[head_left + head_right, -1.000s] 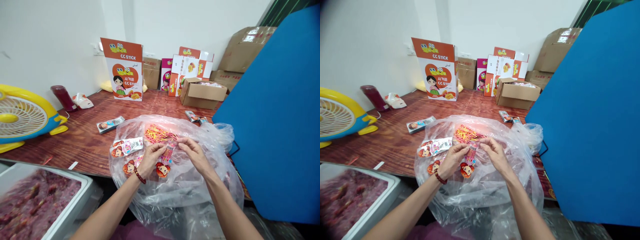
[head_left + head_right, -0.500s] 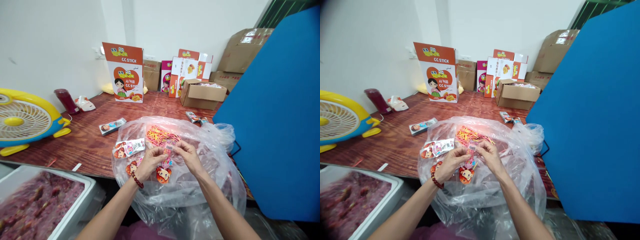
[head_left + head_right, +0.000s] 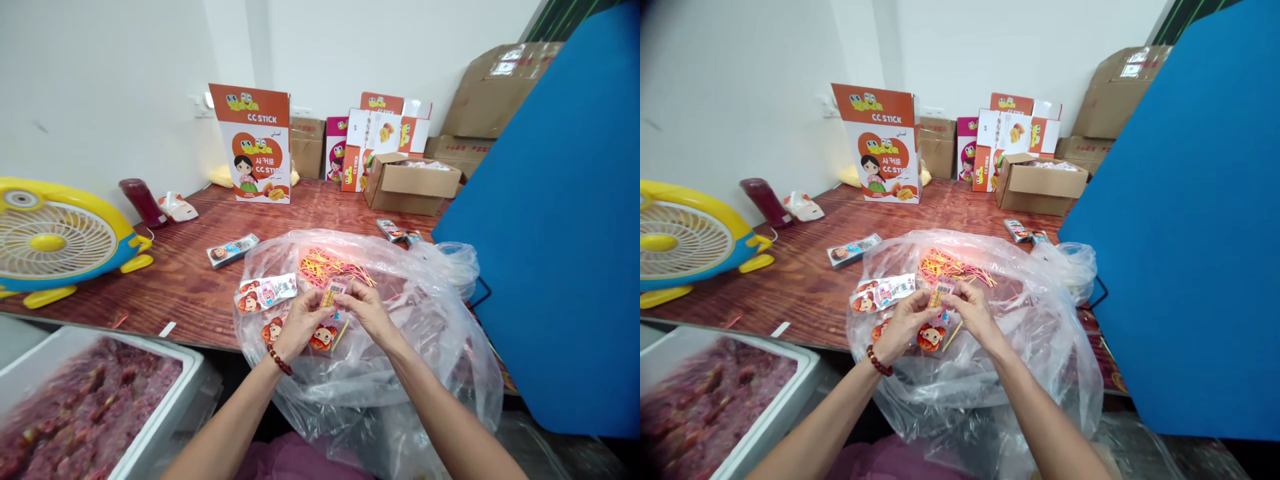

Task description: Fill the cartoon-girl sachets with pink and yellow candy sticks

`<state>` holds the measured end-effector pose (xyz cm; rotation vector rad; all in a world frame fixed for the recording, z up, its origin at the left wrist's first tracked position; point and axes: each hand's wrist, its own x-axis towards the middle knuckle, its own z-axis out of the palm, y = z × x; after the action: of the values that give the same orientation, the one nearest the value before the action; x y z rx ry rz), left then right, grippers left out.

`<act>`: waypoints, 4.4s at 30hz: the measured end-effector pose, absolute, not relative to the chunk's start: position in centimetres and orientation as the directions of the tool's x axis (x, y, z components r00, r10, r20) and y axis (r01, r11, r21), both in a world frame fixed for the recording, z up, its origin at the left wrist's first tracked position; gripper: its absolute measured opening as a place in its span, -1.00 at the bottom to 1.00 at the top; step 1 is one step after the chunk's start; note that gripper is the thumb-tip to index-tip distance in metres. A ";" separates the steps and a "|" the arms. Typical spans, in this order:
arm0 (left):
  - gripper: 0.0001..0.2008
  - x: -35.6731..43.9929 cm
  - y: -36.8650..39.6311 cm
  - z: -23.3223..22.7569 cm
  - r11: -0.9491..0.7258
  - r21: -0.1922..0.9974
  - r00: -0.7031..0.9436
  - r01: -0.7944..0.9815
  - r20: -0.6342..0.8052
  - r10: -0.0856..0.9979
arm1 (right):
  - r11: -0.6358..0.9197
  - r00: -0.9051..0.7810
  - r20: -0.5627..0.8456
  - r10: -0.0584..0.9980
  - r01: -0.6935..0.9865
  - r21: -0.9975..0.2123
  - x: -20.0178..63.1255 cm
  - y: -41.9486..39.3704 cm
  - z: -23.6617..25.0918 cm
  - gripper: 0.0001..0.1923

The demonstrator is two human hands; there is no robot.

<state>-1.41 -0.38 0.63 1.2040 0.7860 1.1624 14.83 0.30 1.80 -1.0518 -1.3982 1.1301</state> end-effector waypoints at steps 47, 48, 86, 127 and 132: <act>-0.76 -8.3 0.2 1.0 0.046 0.998 0.298 -0.031 -0.034 0.954 | 0.547 -0.294 0.466 0.835 0.349 -0.761 13.7 2.0 5.0 -0.84; -0.76 -8.1 0.1 1.0 0.038 0.999 0.289 -0.030 -0.028 0.957 | 0.559 -0.320 0.464 0.826 0.359 -0.747 13.7 1.9 5.3 -0.84; -0.81 -7.5 -1.1 1.7 -0.089 0.991 0.323 0.096 0.054 0.945 | 0.203 -0.528 0.034 0.848 0.264 -0.943 14.1 2.7 7.1 -0.78; -0.68 -10.0 2.9 -3.0 -0.462 0.502 0.511 0.731 0.045 0.859 | 0.520 -0.486 0.186 0.854 0.781 -0.346 19.2 2.0 -1.4 -0.73; -0.62 -10.5 4.2 -2.3 -0.429 0.545 0.461 0.720 0.086 0.883 | 0.443 -0.342 0.282 0.897 0.700 -0.560 21.8 9.4 3.4 -0.73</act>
<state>-10.54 4.19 -2.28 2.2788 1.3419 0.5054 21.84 9.38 3.40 -1.3341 -2.1423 0.4632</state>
